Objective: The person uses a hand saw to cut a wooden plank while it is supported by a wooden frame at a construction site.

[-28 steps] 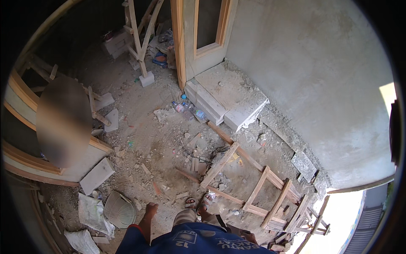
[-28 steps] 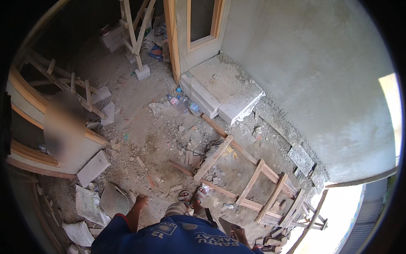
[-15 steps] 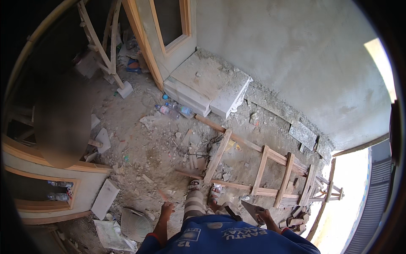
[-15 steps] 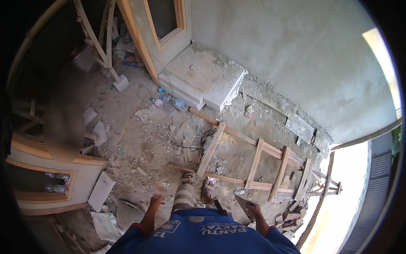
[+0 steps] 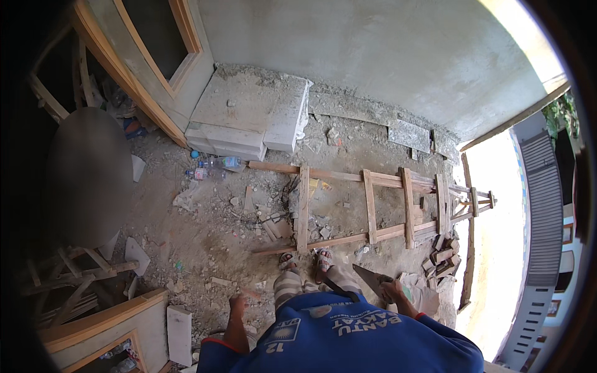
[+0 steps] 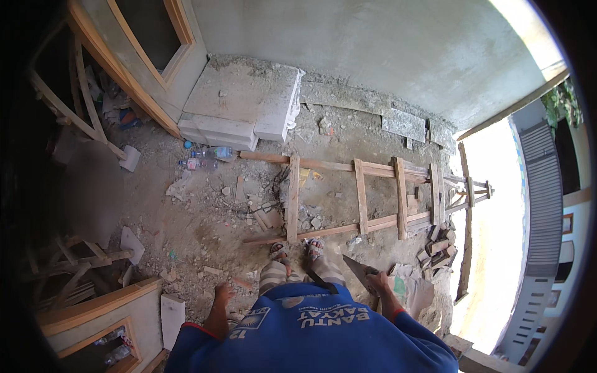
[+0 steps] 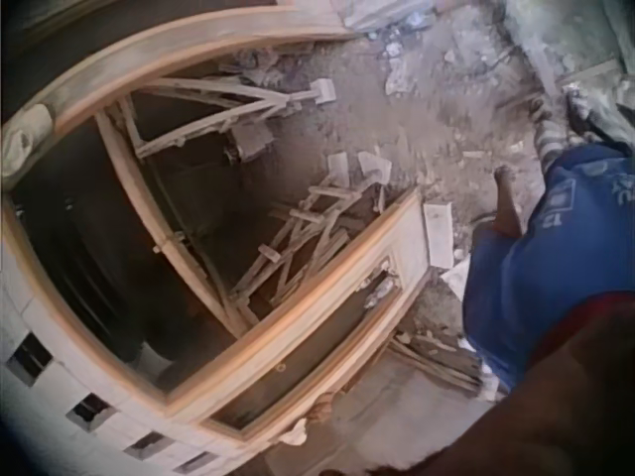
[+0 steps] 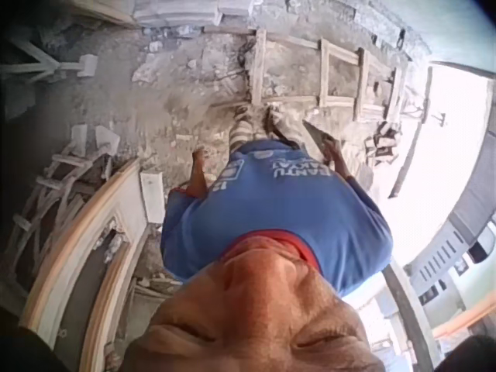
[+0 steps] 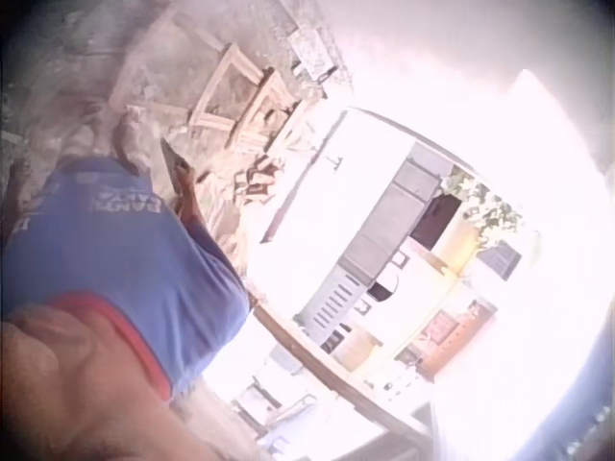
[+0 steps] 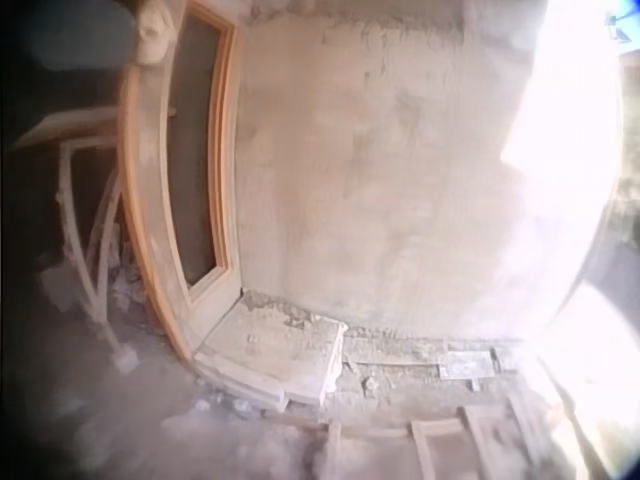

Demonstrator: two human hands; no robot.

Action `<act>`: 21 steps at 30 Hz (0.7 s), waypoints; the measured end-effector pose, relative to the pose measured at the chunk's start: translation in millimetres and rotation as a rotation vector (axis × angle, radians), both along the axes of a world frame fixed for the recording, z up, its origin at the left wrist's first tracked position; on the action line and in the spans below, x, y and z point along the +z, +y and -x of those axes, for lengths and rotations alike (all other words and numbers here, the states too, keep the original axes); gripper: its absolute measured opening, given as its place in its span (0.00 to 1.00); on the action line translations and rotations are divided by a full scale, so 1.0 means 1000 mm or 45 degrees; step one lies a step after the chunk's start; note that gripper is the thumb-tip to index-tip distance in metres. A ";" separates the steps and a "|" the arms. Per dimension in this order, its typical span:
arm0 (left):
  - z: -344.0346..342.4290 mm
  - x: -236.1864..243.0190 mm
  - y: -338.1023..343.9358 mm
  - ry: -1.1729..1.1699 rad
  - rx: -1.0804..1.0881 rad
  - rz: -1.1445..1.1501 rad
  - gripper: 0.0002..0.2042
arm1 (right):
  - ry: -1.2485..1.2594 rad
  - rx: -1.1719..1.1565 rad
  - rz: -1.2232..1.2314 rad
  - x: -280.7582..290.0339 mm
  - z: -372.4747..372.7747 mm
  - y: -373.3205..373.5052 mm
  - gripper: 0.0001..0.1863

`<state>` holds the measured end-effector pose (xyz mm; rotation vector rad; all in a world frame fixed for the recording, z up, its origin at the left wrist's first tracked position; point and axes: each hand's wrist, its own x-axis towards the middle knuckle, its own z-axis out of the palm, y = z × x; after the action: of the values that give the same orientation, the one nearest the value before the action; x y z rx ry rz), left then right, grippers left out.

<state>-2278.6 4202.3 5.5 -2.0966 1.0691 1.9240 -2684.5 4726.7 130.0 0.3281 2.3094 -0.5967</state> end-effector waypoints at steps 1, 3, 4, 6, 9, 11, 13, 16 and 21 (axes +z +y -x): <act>0.010 0.001 -0.021 0.018 -0.086 0.063 0.15 | -0.071 -0.111 0.065 0.009 -0.013 -0.002 0.15; 0.024 0.009 -0.064 0.045 -0.083 0.142 0.13 | -0.178 -0.289 0.285 0.036 -0.038 -0.027 0.12; 0.037 0.011 -0.081 0.071 -0.007 0.146 0.12 | -0.195 -0.296 0.289 0.054 -0.049 -0.041 0.12; 0.094 0.018 -0.081 0.056 -0.145 0.167 0.09 | -0.226 -0.442 0.181 0.088 -0.061 -0.041 0.10; 0.119 0.014 -0.120 0.094 -0.183 0.258 0.08 | -0.397 -0.475 0.576 0.099 -0.067 -0.066 0.10; 0.168 0.015 -0.092 0.070 -0.356 0.333 0.12 | -0.419 -0.462 0.418 0.097 -0.070 -0.044 0.09; 0.201 0.000 -0.082 0.141 -0.396 0.318 0.13 | -0.348 -0.239 0.062 0.033 -0.072 0.018 0.10; 0.231 -0.001 -0.052 0.158 -0.452 0.240 0.15 | -0.494 -0.206 0.075 0.009 -0.055 0.041 0.09; 0.210 0.013 -0.022 0.166 -0.469 0.226 0.16 | -0.640 -0.440 0.472 0.035 -0.005 -0.003 0.09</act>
<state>-2489.1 4180.7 18.7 -1.7099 1.5776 1.8586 -2679.4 4723.9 164.6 0.6236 1.6335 -0.9709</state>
